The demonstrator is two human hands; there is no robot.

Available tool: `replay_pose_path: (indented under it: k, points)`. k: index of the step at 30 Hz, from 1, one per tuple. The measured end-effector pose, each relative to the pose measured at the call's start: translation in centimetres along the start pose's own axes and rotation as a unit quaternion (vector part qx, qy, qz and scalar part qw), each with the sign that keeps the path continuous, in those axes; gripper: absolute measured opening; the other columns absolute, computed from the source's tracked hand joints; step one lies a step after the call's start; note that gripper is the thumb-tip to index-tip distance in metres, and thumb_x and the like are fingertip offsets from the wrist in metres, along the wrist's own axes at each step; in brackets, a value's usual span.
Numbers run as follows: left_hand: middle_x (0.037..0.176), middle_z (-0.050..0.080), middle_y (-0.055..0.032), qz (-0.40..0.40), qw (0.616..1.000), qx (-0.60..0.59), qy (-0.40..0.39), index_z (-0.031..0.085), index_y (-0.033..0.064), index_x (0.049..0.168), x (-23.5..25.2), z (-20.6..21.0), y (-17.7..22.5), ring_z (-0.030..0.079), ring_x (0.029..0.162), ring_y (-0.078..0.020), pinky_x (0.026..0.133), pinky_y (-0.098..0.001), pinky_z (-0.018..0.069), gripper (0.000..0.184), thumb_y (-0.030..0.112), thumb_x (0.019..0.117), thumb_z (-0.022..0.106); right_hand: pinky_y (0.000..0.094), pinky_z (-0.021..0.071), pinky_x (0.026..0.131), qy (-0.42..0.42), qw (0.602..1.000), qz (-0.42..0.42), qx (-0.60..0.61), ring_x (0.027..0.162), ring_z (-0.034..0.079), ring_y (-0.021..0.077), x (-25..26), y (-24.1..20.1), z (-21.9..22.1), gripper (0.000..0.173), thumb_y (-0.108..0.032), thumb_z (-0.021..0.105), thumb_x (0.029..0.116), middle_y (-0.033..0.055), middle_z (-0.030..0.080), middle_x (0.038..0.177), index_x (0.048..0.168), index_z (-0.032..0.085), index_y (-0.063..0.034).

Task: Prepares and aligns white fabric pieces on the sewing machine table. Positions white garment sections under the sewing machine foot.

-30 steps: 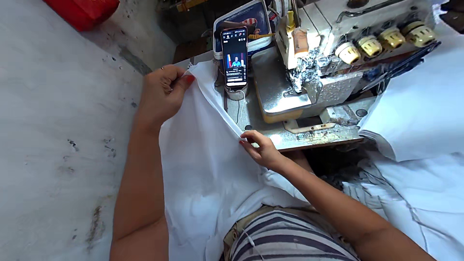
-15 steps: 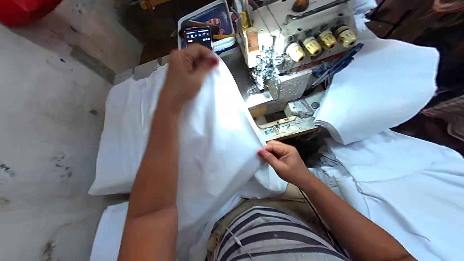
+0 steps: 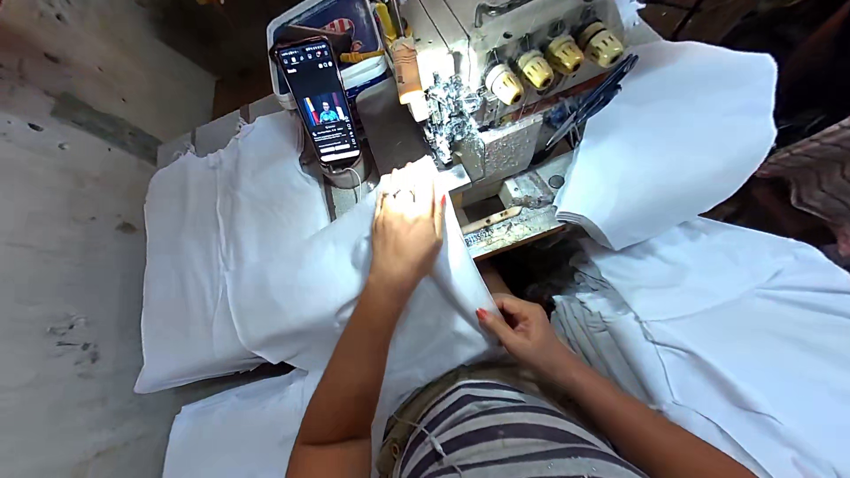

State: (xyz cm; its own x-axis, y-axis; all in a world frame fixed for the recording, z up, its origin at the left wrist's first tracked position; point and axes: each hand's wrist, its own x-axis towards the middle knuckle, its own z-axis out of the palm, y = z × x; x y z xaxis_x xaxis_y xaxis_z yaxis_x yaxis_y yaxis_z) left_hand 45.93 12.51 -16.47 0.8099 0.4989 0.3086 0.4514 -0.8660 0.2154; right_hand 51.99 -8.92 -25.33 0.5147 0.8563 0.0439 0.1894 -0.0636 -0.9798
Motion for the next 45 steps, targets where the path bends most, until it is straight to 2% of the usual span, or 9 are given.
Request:
replay_pose_path:
  k: [14, 19, 22, 29, 34, 37, 39, 42, 45]
  points:
    - [0.152, 0.051, -0.0225, 0.044, 0.998, -0.04, 0.017, 0.057, 0.0072, 0.146, 1.0, 1.0, 1.2, 0.048, 0.143, -0.0369, 0.116, -0.0532, 0.0364, 0.044, 0.026, 0.1078, 0.045, 0.0109, 0.0495, 0.058, 0.055, 0.997, 0.023, 0.057, 0.062, 0.058, -0.0078, -0.2, 0.9, -0.2, 0.02, -0.017, 0.06, 0.0972, -0.0076, 0.062, 0.071, 0.083, 0.065, -0.0046]
    - [0.143, 0.057, -0.0272, 0.007, 0.992, -0.127, 0.01, 0.05, -0.012, 0.14, 3.5, 0.6, -1.3, 0.05, 0.14, -0.0374, 0.118, -0.0479, 0.0345, 0.044, 0.015, 0.1067, 0.04, 0.0121, 0.0503, 0.057, 0.051, 0.997, 0.006, 0.065, 0.061, 0.058, -0.0069, 2.5, 0.6, -0.4, 0.019, -0.014, 0.056, 0.0989, -0.0076, 0.062, 0.072, 0.085, 0.065, -0.0037]
    - [0.113, 0.064, -0.0241, -0.005, 0.992, -0.123, 0.015, 0.05, -0.0072, 0.125, 6.2, 0.5, -3.2, 0.061, 0.116, -0.0357, 0.101, -0.0458, 0.0453, 0.031, 0.012, 0.1027, 0.041, 0.0121, 0.0505, 0.055, 0.047, 0.996, -0.003, 0.08, 0.059, 0.057, -0.0074, 4.7, 0.2, -0.4, 0.019, -0.012, 0.056, 0.0993, -0.0097, 0.062, 0.07, 0.085, 0.065, -0.0054]
    - [0.126, 0.064, -0.0244, -0.092, 0.981, -0.172, -0.021, 0.038, -0.0048, 0.145, 10.4, 0.3, -6.9, 0.063, 0.12, -0.0326, 0.102, -0.047, 0.0484, 0.043, 0.013, 0.106, 0.044, 0.0183, 0.0551, 0.051, 0.016, 0.989, 0.013, 0.143, 0.052, 0.06, 0.0001, 9.0, -0.7, -0.8, 0.019, -0.007, 0.053, 0.1021, -0.0067, 0.062, 0.065, 0.086, 0.062, -0.0067]
    - [0.154, 0.039, -0.0317, -0.015, 0.936, -0.298, 0.186, 0.034, -0.0172, 0.144, 0.2, 1.4, -8.5, 0.044, 0.144, -0.0285, 0.117, -0.0384, 0.039, 0.053, 0.009, 0.1014, 0.052, 0.0205, 0.0555, 0.058, -0.103, 0.979, 0.047, 0.168, 0.062, 0.062, 0.0012, 6.1, 1.6, -0.2, 0.008, -0.01, 0.058, 0.099, -0.0035, 0.066, 0.077, 0.099, 0.063, -0.0033]
    - [0.15, 0.046, -0.0225, -0.103, 0.899, -0.26, 0.338, 0.035, -0.0155, 0.138, -11.8, 3.4, -7.8, 0.046, 0.142, -0.0215, 0.113, -0.0371, 0.0436, 0.047, 0.004, 0.0998, 0.054, 0.0204, 0.0493, 0.069, -0.156, 0.985, 0.057, 0.044, 0.072, 0.057, 0.0015, 2.2, 4.4, 0.3, 0.028, -0.023, 0.059, 0.1014, 0.0041, 0.065, 0.083, 0.098, 0.068, 0.0037]
    - [0.136, 0.048, -0.029, -0.219, 0.876, -0.203, 0.38, 0.033, -0.0213, 0.131, -18.6, 5.1, -8.0, 0.048, 0.131, -0.0206, 0.106, -0.0305, 0.0435, 0.046, -0.001, 0.0961, 0.055, 0.0275, 0.048, 0.071, -0.142, 0.988, 0.041, -0.034, 0.075, 0.057, 0.0105, -0.4, 5.0, 0.2, 0.035, -0.026, 0.055, 0.1023, 0.0109, 0.063, 0.082, 0.093, 0.069, 0.0045]
    - [0.139, 0.044, -0.0366, -0.443, 0.827, -0.241, 0.248, 0.027, -0.0221, 0.143, -25.2, 6.1, -8.2, 0.051, 0.126, -0.0237, 0.105, -0.027, 0.0434, 0.052, 0.011, 0.1069, 0.044, 0.029, 0.0516, 0.066, -0.09, 0.989, 0.008, -0.115, 0.074, 0.06, 0.0143, -3.0, 4.1, -0.8, 0.029, -0.022, 0.058, 0.0993, 0.0115, 0.062, 0.084, 0.089, 0.07, 0.0015]
    - [0.152, 0.043, -0.0244, -0.502, 0.754, -0.424, 0.015, 0.02, -0.0106, 0.155, -28.1, 6.2, -9.0, 0.049, 0.137, -0.0173, 0.114, -0.0315, 0.0409, 0.081, 0.055, 0.1075, 0.02, 0.03, 0.0509, 0.066, -0.053, 0.984, -0.052, -0.161, 0.075, 0.059, 0.0165, -4.1, 4.0, -1.3, 0.03, -0.024, 0.058, 0.0997, 0.0105, 0.06, 0.083, 0.088, 0.071, -0.0005]
